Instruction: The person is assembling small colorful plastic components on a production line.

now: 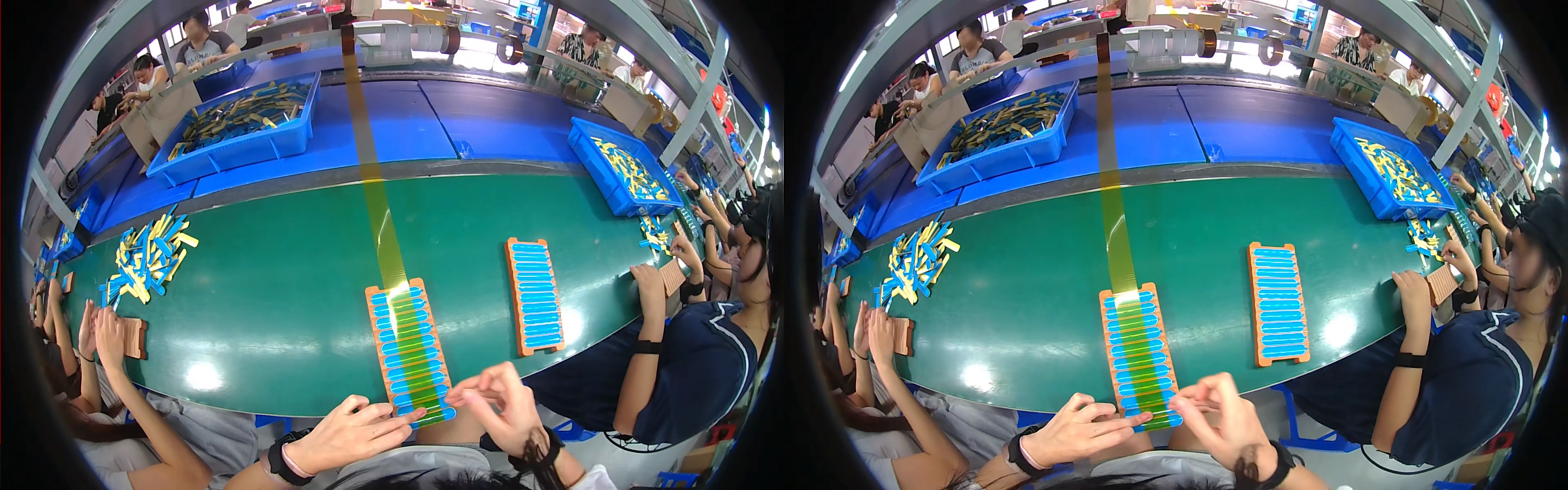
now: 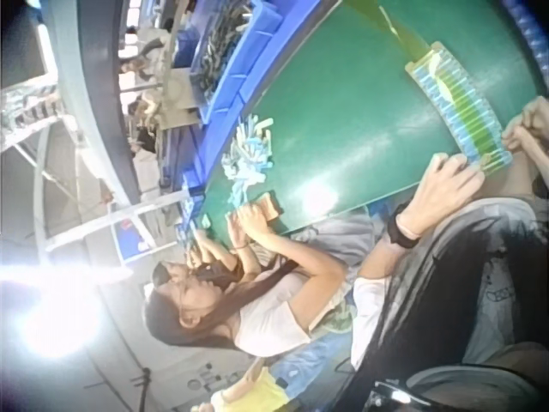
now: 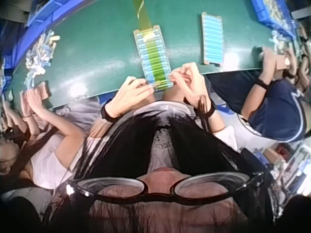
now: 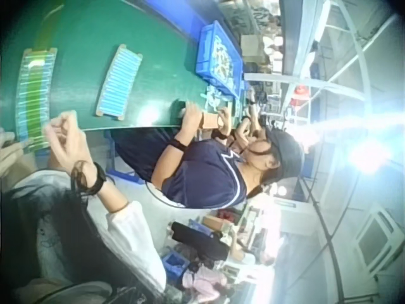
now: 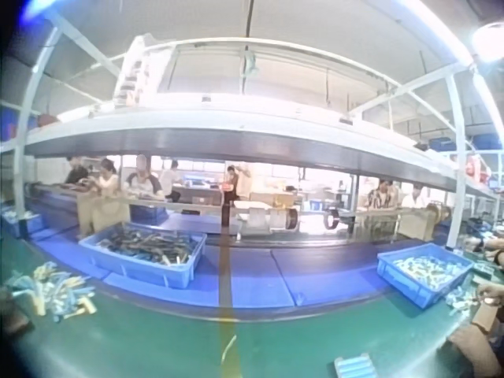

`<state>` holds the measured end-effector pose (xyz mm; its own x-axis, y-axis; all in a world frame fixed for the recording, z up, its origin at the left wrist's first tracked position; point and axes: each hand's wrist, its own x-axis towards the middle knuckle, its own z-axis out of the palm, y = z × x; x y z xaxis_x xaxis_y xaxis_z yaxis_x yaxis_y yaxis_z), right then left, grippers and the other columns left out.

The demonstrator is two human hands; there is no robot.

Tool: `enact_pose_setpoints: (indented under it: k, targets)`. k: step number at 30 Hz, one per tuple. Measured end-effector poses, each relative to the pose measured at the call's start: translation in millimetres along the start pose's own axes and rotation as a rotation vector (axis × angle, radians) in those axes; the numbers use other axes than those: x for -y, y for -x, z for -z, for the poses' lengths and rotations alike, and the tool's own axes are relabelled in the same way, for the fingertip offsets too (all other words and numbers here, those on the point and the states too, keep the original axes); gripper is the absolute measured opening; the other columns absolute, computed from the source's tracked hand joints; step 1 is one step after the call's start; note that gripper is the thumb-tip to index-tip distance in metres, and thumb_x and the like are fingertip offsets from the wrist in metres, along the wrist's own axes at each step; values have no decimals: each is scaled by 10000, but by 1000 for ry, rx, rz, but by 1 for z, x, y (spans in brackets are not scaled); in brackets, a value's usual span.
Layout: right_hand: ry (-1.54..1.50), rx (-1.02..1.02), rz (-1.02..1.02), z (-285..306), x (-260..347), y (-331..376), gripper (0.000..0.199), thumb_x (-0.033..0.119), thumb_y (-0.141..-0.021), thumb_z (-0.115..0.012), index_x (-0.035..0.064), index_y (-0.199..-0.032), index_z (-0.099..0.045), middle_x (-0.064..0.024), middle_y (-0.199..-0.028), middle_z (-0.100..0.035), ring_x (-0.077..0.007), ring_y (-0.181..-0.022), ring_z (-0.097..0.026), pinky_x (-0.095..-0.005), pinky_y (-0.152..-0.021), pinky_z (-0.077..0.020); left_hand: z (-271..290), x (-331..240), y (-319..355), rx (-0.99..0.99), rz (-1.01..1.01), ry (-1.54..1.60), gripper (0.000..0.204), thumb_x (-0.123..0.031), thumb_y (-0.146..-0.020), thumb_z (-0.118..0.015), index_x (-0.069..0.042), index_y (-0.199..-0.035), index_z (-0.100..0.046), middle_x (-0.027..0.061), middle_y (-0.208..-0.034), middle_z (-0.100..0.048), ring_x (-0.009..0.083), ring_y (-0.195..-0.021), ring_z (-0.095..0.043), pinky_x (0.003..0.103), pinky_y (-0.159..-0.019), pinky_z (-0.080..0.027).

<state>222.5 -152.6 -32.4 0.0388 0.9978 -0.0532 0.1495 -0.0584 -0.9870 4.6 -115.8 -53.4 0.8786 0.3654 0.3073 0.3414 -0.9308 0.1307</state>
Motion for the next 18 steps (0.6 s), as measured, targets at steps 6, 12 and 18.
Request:
enact_pose_setpoints:
  k: [6, 12, 18]
  targets:
    - [358, 270, 53, -14, 19, -23, 308, 225, -813, -555, 20, -835, -327, -126, -598, -556, -284, -565, -598, -344, -463, -459, 1, 1, 1, 0, -37, -2, 135, -165, -756, -540, -144, -888, -519, -51, -1176, -480, 95, -939, -451, 249, -682, -352]
    - [475, 305, 129, -18, 26, -24, 300, 217, -821, -541, 13, -819, -322, -132, -605, -563, -279, -544, -591, -350, -450, -457, 4, -2, 4, -37, 24, 39, 211, -122, -696, -576, -146, -900, -529, -62, -1011, -497, 123, -892, -447, 256, -663, -353]
    - [488, 310, 139, -18, 24, -24, 297, 209, -819, -544, 11, -818, -322, -131, -604, -563, -274, -541, -593, -340, -445, -461, 6, 10, 18, -3, 94, -32, 195, -126, -720, -552, -134, -909, -507, -65, -1185, -481, 139, -918, -442, 251, -650, -357]
